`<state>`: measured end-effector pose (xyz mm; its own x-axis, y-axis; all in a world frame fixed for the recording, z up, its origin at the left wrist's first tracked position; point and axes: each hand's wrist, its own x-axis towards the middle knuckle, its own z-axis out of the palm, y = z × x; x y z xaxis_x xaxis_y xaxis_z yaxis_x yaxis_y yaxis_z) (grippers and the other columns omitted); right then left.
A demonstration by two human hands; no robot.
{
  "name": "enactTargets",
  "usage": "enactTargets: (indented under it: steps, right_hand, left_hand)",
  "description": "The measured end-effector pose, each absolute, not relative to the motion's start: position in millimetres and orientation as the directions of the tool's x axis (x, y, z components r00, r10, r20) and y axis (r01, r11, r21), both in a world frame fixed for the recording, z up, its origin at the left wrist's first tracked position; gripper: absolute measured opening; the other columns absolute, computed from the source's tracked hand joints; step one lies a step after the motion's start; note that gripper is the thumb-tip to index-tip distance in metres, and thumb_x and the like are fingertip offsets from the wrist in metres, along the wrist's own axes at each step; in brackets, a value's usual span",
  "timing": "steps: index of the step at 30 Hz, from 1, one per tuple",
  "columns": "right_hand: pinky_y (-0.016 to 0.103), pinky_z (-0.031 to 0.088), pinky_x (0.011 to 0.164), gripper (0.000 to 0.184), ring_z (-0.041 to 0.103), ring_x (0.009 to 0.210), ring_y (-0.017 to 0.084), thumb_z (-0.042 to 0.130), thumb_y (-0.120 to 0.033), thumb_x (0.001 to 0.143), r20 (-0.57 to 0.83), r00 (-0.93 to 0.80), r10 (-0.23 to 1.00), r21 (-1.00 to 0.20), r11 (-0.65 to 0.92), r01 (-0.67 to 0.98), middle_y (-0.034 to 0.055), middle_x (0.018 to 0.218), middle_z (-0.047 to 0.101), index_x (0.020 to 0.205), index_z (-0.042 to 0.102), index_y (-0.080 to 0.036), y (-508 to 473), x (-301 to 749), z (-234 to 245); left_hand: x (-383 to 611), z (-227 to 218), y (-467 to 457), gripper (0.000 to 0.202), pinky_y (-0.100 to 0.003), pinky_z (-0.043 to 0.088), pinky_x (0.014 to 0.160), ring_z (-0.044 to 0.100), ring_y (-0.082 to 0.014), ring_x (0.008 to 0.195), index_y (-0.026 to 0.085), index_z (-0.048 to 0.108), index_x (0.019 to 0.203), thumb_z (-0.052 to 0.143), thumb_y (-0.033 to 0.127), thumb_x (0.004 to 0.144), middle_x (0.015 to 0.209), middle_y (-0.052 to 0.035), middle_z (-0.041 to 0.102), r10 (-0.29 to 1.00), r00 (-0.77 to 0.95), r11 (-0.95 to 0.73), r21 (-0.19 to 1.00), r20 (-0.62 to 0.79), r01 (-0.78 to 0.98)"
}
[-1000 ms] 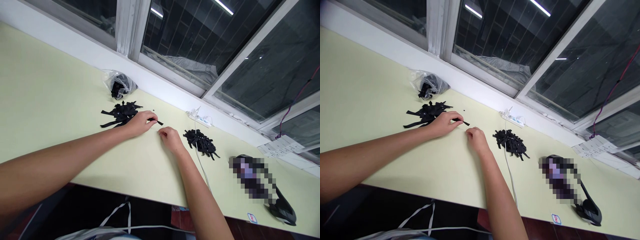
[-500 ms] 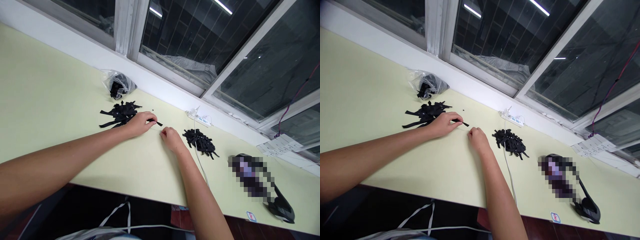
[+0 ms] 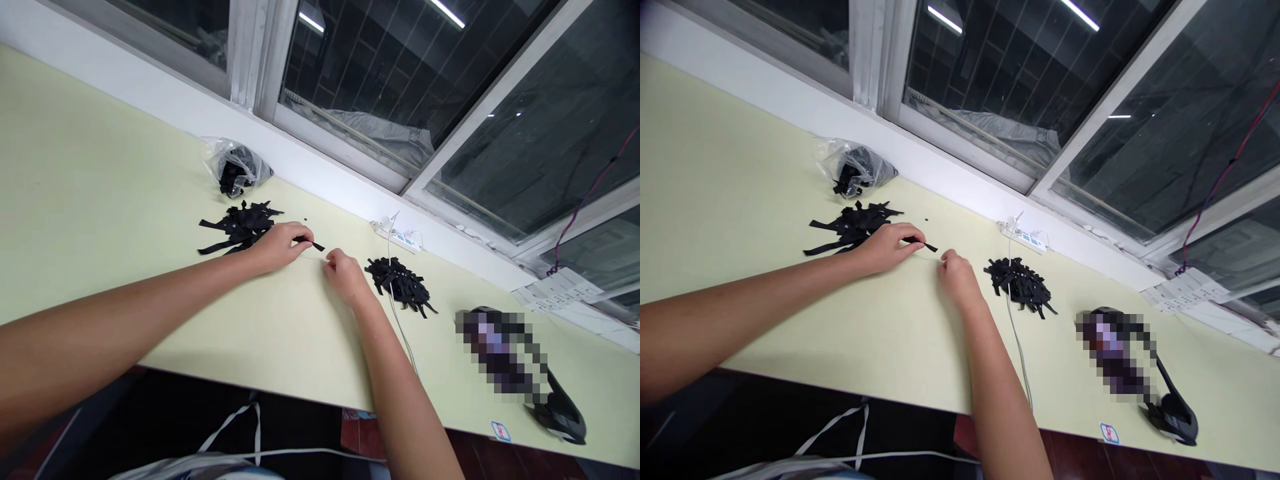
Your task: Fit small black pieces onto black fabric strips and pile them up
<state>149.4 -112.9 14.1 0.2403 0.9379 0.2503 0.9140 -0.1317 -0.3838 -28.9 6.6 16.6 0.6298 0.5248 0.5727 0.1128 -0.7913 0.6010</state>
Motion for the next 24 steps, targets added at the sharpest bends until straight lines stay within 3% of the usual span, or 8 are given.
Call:
enactTargets:
  steps: [3, 7, 11, 24]
  right_hand:
    - [0.035, 0.049, 0.076, 0.010, 0.064, 0.077, 0.020, 0.059, -0.023, 0.084, 0.400, 0.423, 0.813, -0.592, -0.124, 0.797, 0.0051, 0.084, 0.068, 0.094, 0.058, -0.021, -116, 171, 22]
    - [0.035, 0.055, 0.074, 0.026, 0.066, 0.076, 0.018, 0.065, -0.038, 0.080, 0.442, 0.548, 0.710, -0.839, 0.111, 0.533, 0.0056, 0.088, 0.068, 0.096, 0.054, -0.020, -114, 173, 26]
    - [0.034, 0.057, 0.077, 0.032, 0.067, 0.079, 0.017, 0.069, -0.040, 0.076, 0.401, 0.464, 0.790, -0.888, 0.211, 0.409, 0.0049, 0.088, 0.069, 0.096, 0.054, -0.021, -106, 144, 19]
    - [0.037, 0.058, 0.076, 0.036, 0.070, 0.072, 0.018, 0.074, -0.046, 0.072, 0.236, 0.379, 0.895, -0.957, 0.145, 0.252, 0.0026, 0.079, 0.070, 0.089, 0.056, -0.021, -103, 131, 13]
  left_hand:
    - [-28, 15, 6, 0.015, -0.028, 0.045, 0.077, 0.062, -0.0174, 0.086, 0.019, 0.069, 0.089, 0.058, 0.028, 0.088, 0.094, -0.0038, 0.070, 0.505, 0.650, -0.797, 0.597, 0.568, 0.097]
    - [-27, 14, 0, 0.018, -0.028, 0.046, 0.077, 0.062, -0.0176, 0.088, 0.020, 0.070, 0.092, 0.056, 0.029, 0.089, 0.096, -0.0041, 0.070, 0.432, 0.726, -0.794, 0.607, 0.535, 0.025]
    - [-25, 12, -5, 0.018, -0.028, 0.046, 0.080, 0.063, -0.0171, 0.088, 0.021, 0.071, 0.095, 0.055, 0.029, 0.089, 0.096, -0.0033, 0.070, 0.382, 0.764, -0.787, 0.616, 0.520, -0.026]
    - [-27, 13, -6, 0.017, -0.027, 0.047, 0.074, 0.064, -0.0179, 0.088, 0.020, 0.071, 0.092, 0.057, 0.028, 0.086, 0.095, -0.0030, 0.072, 0.461, 0.742, -0.739, 0.674, 0.487, 0.016]
